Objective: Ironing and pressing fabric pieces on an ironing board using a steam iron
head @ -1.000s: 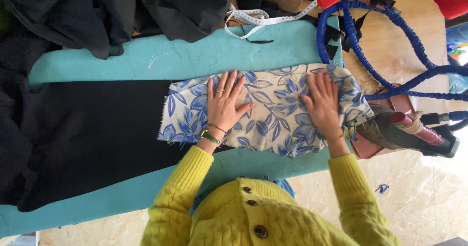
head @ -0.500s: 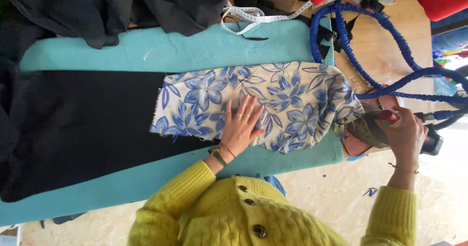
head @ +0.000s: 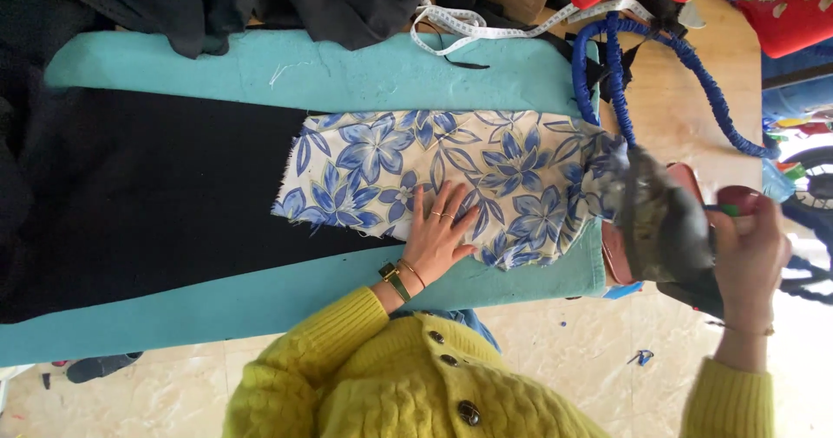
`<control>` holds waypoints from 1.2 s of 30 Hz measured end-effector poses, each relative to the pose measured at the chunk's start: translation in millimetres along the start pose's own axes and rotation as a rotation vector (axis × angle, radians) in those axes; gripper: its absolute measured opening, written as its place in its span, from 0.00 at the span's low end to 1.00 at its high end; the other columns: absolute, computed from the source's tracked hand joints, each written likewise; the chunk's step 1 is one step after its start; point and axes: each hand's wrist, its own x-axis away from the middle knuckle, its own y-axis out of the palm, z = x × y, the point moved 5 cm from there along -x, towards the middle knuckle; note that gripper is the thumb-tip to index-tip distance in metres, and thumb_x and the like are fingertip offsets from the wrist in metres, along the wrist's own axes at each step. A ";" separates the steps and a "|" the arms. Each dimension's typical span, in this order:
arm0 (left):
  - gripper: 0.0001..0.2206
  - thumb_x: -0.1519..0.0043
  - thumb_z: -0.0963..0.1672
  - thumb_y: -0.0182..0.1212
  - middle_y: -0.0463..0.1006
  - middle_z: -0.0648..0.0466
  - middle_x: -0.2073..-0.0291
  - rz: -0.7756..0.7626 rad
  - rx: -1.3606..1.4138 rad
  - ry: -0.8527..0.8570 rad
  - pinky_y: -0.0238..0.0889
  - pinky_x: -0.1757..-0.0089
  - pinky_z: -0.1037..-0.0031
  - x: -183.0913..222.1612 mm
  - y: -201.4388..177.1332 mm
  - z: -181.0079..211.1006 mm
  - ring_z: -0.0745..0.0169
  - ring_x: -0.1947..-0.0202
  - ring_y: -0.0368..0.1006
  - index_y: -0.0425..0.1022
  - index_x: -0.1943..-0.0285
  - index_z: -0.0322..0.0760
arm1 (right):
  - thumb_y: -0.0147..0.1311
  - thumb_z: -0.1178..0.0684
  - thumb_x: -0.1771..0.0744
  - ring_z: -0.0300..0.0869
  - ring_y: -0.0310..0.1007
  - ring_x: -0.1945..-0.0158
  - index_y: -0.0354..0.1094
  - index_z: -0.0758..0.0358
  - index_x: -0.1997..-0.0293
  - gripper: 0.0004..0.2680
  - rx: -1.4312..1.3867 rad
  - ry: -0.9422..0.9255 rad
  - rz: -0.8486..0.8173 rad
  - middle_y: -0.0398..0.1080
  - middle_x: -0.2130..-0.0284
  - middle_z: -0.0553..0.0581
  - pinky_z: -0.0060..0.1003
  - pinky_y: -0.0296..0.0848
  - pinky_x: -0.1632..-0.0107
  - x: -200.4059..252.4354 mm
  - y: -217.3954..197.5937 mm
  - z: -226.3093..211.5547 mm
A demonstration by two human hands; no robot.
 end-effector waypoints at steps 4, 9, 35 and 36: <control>0.32 0.40 0.61 0.56 0.49 0.45 0.22 -0.046 -0.026 0.008 0.32 0.32 0.31 0.7 -8.7 3.6 0.43 0.22 0.40 0.68 0.30 0.50 | 0.58 0.52 0.28 0.57 0.72 0.66 0.62 0.64 0.44 0.11 0.035 -0.075 -0.194 0.73 0.70 0.59 0.52 0.67 0.57 -19.4 22.9 -92.6; 0.28 0.48 0.55 0.70 0.70 0.41 0.39 0.143 0.082 0.062 0.51 0.39 0.34 8.0 9.0 5.2 0.40 0.35 0.63 0.75 0.41 0.39 | 0.59 0.30 0.38 0.50 0.81 0.63 0.71 0.51 0.44 0.22 0.027 -0.659 -0.049 0.78 0.69 0.56 0.40 0.78 0.56 -38.3 90.2 -202.3; 0.17 0.48 0.49 0.73 0.75 0.49 0.52 0.077 0.153 0.186 0.64 0.55 0.59 26.9 35.4 20.9 0.49 0.49 0.70 0.75 0.54 0.42 | 0.61 0.29 0.34 0.43 0.72 0.79 0.70 0.57 0.60 0.19 0.019 -1.069 0.093 0.66 0.85 0.50 0.36 0.74 0.64 -96.4 125.8 -307.0; 0.17 0.48 0.49 0.73 0.75 0.48 0.52 0.071 0.153 0.180 0.63 0.55 0.59 28.3 36.4 22.0 0.49 0.49 0.70 0.75 0.54 0.42 | 0.60 0.27 0.34 0.44 0.73 0.78 0.69 0.55 0.61 0.20 0.021 -1.059 0.108 0.66 0.85 0.51 0.37 0.75 0.64 -97.4 127.3 -300.1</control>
